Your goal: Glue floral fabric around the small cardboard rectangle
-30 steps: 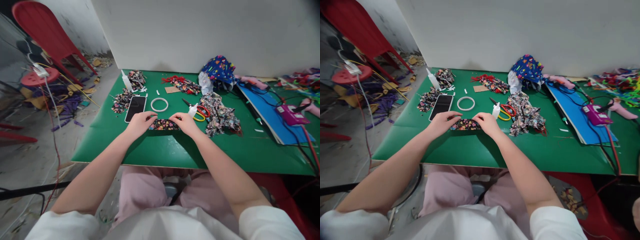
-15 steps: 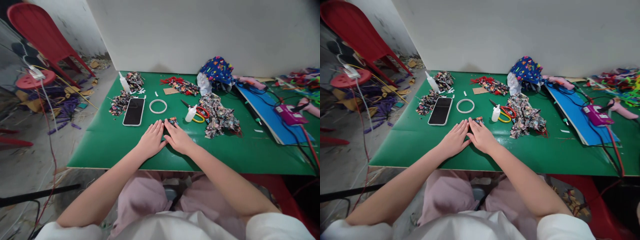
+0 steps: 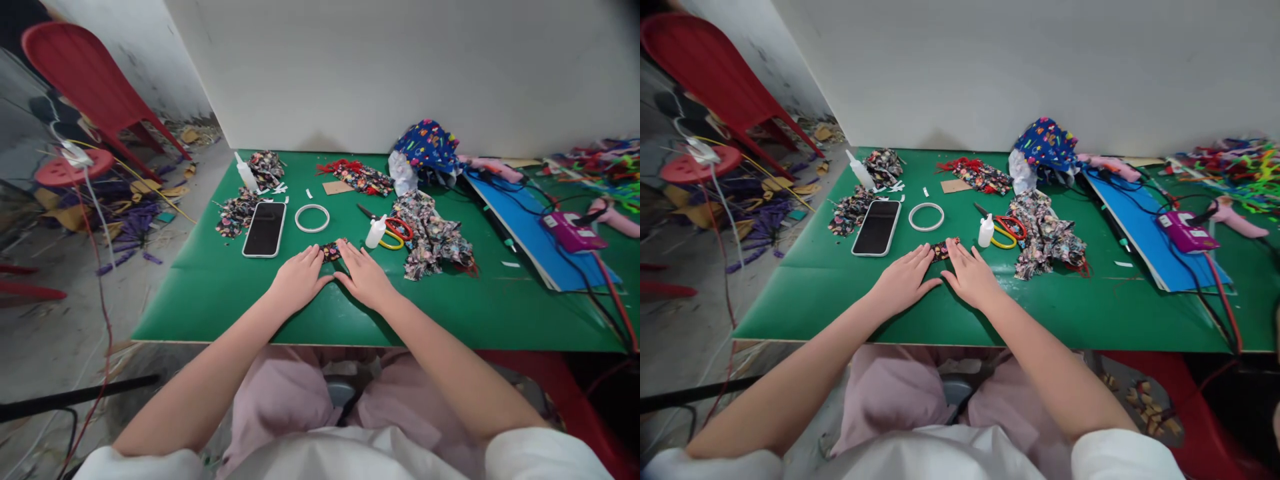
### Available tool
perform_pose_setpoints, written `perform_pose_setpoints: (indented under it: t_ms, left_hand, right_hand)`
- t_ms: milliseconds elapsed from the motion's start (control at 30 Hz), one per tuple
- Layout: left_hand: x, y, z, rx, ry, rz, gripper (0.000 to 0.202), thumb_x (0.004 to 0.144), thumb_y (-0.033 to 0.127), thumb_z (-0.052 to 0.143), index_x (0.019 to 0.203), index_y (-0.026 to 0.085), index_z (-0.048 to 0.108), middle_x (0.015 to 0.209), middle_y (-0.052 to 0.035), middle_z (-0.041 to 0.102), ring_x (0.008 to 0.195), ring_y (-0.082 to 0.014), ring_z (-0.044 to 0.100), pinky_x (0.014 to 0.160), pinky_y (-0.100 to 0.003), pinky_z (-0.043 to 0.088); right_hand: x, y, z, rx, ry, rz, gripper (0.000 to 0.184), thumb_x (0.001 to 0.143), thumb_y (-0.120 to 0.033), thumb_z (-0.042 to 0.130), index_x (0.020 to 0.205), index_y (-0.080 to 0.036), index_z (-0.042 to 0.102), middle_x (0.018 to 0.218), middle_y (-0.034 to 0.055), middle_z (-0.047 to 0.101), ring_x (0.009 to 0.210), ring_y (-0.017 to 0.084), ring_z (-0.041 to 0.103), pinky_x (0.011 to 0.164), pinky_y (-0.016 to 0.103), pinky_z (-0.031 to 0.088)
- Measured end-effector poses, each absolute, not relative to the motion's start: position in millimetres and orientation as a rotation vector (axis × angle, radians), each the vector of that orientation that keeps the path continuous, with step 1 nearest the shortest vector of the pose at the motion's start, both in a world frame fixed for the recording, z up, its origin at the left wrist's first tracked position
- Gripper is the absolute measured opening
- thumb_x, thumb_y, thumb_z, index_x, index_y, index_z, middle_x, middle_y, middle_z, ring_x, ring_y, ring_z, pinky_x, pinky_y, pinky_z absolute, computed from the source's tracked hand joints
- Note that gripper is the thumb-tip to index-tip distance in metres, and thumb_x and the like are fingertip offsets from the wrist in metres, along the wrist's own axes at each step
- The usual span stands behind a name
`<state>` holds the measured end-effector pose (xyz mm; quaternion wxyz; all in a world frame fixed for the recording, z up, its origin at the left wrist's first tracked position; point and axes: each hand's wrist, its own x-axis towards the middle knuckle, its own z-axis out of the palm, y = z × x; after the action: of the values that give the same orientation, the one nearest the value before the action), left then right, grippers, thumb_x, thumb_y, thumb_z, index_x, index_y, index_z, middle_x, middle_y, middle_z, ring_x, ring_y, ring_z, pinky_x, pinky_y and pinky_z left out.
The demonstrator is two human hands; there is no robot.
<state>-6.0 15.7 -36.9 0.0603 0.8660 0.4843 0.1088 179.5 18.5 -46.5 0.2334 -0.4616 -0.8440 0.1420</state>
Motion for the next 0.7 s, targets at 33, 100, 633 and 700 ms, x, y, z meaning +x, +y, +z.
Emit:
perform_pose_setpoints:
  t_ms: [33, 100, 633, 700]
  left_hand:
    - [-6, 19, -36, 2.59, 1.462, 0.392, 0.05, 0.086, 0.043, 0.046, 0.121, 0.008, 0.051, 0.131, -0.0179, 0.049, 0.123, -0.0277, 0.043, 0.103, -0.04, 0.033]
    - [-6, 26, -33, 2.548, 1.478, 0.503, 0.036, 0.085, 0.038, 0.048, 0.108, 0.013, 0.059, 0.123, -0.0136, 0.056, 0.116, -0.0258, 0.05, 0.099, -0.039, 0.038]
    - [34, 58, -28, 1.919, 1.511, 1.263, 0.027, 0.087, 0.025, 0.041, 0.103, 0.017, 0.061, 0.089, -0.0042, 0.069, 0.082, -0.0125, 0.063, 0.077, -0.026, 0.049]
    - [32, 59, -31, 1.895, 1.517, 1.276, 0.026, 0.086, 0.029, 0.045, 0.102, 0.018, 0.062, 0.089, -0.0039, 0.068, 0.079, -0.0124, 0.062, 0.076, -0.025, 0.049]
  right_hand:
    - [179, 17, -42, -1.239, -2.213, 0.423, 0.054, 0.087, -0.033, 0.042, 0.135, -0.012, 0.035, 0.138, 0.0122, 0.042, 0.129, 0.024, 0.036, 0.106, 0.047, 0.029]
    - [179, 15, -31, -1.196, -1.906, 0.577, 0.04, 0.083, -0.035, 0.051, 0.119, -0.018, 0.055, 0.124, 0.0093, 0.057, 0.117, 0.022, 0.05, 0.101, 0.042, 0.038]
    - [195, 21, -12, -0.881, -0.695, 1.568, 0.022, 0.058, -0.03, 0.076, 0.072, -0.019, 0.064, 0.068, -0.0012, 0.069, 0.059, 0.008, 0.065, 0.057, 0.018, 0.054]
    - [196, 22, -17, -0.903, -0.69, 1.531, 0.022, 0.058, -0.031, 0.076, 0.064, -0.018, 0.059, 0.057, -0.0041, 0.065, 0.047, 0.006, 0.059, 0.048, 0.016, 0.051]
